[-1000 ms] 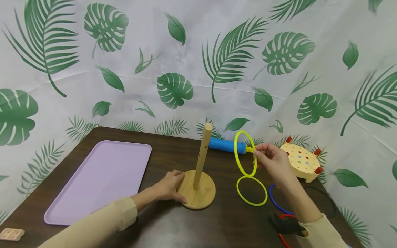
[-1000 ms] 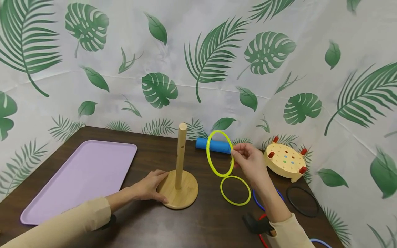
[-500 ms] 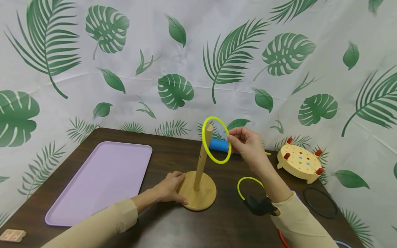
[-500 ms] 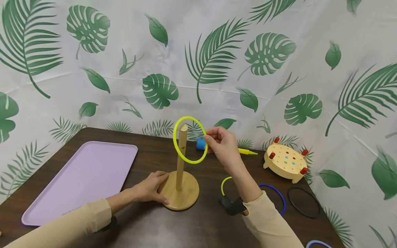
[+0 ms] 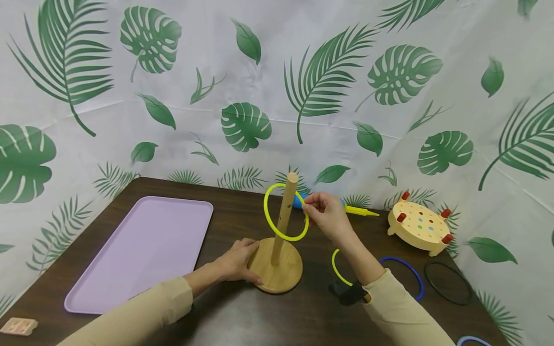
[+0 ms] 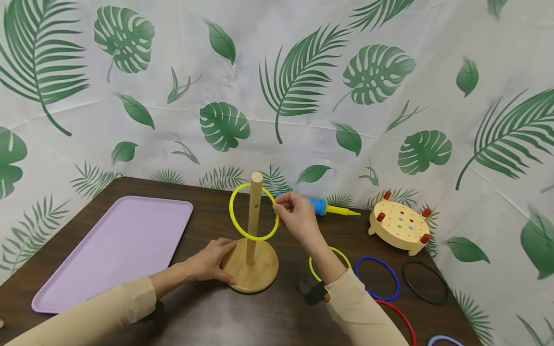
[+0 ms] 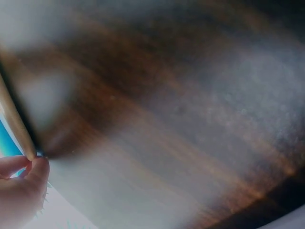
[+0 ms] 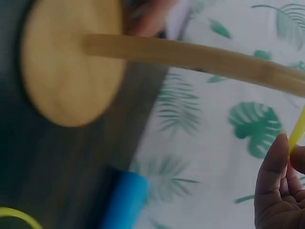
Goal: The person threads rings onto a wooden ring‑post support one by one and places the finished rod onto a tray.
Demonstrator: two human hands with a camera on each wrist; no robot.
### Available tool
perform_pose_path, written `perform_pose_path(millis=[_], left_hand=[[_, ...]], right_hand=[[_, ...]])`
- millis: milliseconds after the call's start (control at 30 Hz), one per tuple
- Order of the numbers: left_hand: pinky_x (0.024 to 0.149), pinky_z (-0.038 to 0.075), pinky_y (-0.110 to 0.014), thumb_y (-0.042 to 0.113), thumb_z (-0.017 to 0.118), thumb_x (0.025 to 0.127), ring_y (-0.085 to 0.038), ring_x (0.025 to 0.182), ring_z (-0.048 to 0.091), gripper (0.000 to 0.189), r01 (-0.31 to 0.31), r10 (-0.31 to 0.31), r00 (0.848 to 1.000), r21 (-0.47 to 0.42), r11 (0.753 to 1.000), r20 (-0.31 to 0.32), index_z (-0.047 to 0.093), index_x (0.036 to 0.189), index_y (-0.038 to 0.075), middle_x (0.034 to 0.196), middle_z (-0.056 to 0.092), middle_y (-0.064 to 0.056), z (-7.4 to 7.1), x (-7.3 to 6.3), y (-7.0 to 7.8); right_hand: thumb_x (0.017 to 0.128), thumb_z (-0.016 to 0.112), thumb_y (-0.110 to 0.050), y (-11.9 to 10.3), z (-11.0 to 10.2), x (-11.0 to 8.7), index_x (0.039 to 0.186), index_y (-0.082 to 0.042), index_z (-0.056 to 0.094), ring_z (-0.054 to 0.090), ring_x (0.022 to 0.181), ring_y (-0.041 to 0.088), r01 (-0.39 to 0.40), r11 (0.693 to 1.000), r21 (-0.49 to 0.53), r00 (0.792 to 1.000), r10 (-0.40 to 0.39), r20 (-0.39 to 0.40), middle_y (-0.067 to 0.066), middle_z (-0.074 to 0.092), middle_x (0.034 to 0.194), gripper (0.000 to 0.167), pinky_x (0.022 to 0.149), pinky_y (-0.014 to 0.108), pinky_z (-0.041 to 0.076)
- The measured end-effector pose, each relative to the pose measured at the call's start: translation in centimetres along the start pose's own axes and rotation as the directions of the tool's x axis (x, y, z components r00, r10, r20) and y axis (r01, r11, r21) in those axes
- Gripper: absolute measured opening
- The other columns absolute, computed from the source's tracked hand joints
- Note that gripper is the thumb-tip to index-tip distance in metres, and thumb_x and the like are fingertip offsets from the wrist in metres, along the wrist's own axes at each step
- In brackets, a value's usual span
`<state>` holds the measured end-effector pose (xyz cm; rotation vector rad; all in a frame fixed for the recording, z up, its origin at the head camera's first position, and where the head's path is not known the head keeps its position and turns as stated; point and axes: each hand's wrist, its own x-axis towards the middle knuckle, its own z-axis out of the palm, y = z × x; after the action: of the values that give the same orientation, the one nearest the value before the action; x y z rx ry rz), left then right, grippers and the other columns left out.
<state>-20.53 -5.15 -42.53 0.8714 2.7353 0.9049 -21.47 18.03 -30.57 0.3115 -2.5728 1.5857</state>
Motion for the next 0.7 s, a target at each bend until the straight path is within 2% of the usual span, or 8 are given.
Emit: perform_pose_path(millis=[167, 300, 400, 567, 700], left_hand=[[0.096, 0.041, -0.048, 0.033, 0.087, 0.063, -0.037, 0.116, 0.045, 0.094, 0.008, -0.008, 1.0, -0.01, 1.0, -0.002, 0.043, 0.133, -0.011, 0.13, 0.047, -0.023, 0.0, 0.0, 0.0], [0.096, 0.041, -0.047, 0.033, 0.087, 0.063, -0.036, 0.115, 0.045, 0.091, 0.007, -0.007, 1.0, -0.019, 1.0, -0.006, 0.045, 0.133, -0.008, 0.129, 0.048, -0.022, 0.0, 0.1, 0.0], [0.095, 0.041, -0.047, 0.032, 0.087, 0.062, -0.037, 0.114, 0.046, 0.087, -0.005, 0.005, 1.0, -0.016, 1.0, -0.012, 0.049, 0.13, -0.007, 0.127, 0.05, -0.021, 0.1, 0.1, -0.1], [0.094, 0.041, -0.048, 0.031, 0.088, 0.062, -0.037, 0.112, 0.046, 0.084, -0.019, 0.019, 1.0, -0.016, 1.0, -0.016, 0.051, 0.127, -0.007, 0.125, 0.051, -0.021, 0.1, 0.0, -0.1], [0.095, 0.04, -0.048, 0.032, 0.087, 0.062, -0.036, 0.113, 0.046, 0.088, -0.017, 0.016, 1.0, -0.024, 1.0, -0.017, 0.048, 0.131, -0.007, 0.127, 0.05, -0.02, 0.0, 0.1, 0.0]], right_hand=[[0.089, 0.062, -0.004, 3.2, 1.4, -0.7, 0.097, 0.004, 0.061, 0.056, 0.056, 0.013, -0.081, 0.992, -0.097, 0.997, 0.08, -0.01, 0.016, 0.063, 0.08, 0.011, 0.054, 0.025, 0.051], [0.086, 0.064, -0.002, 5.9, 2.8, -1.2, 0.091, 0.001, 0.063, 0.058, 0.056, 0.016, -0.141, 0.977, -0.163, 0.99, 0.14, -0.019, 0.009, 0.061, 0.072, 0.006, 0.053, 0.029, 0.053], [0.085, 0.064, 0.0, 7.4, 3.7, -1.5, 0.089, 0.002, 0.063, 0.058, 0.055, 0.015, -0.147, 0.97, -0.195, 0.989, 0.149, -0.003, 0.007, 0.06, 0.069, 0.004, 0.052, 0.031, 0.054], [0.085, 0.065, -0.001, 8.8, 4.6, -2.0, 0.088, 0.002, 0.063, 0.058, 0.054, 0.013, -0.16, 0.96, -0.232, 0.985, 0.169, 0.018, 0.007, 0.06, 0.069, 0.005, 0.05, 0.028, 0.053], [0.084, 0.066, -0.002, 9.3, 4.7, -2.0, 0.087, 0.002, 0.063, 0.057, 0.052, 0.012, -0.164, 0.952, -0.259, 0.985, 0.172, 0.009, 0.006, 0.06, 0.068, 0.005, 0.048, 0.026, 0.052]])
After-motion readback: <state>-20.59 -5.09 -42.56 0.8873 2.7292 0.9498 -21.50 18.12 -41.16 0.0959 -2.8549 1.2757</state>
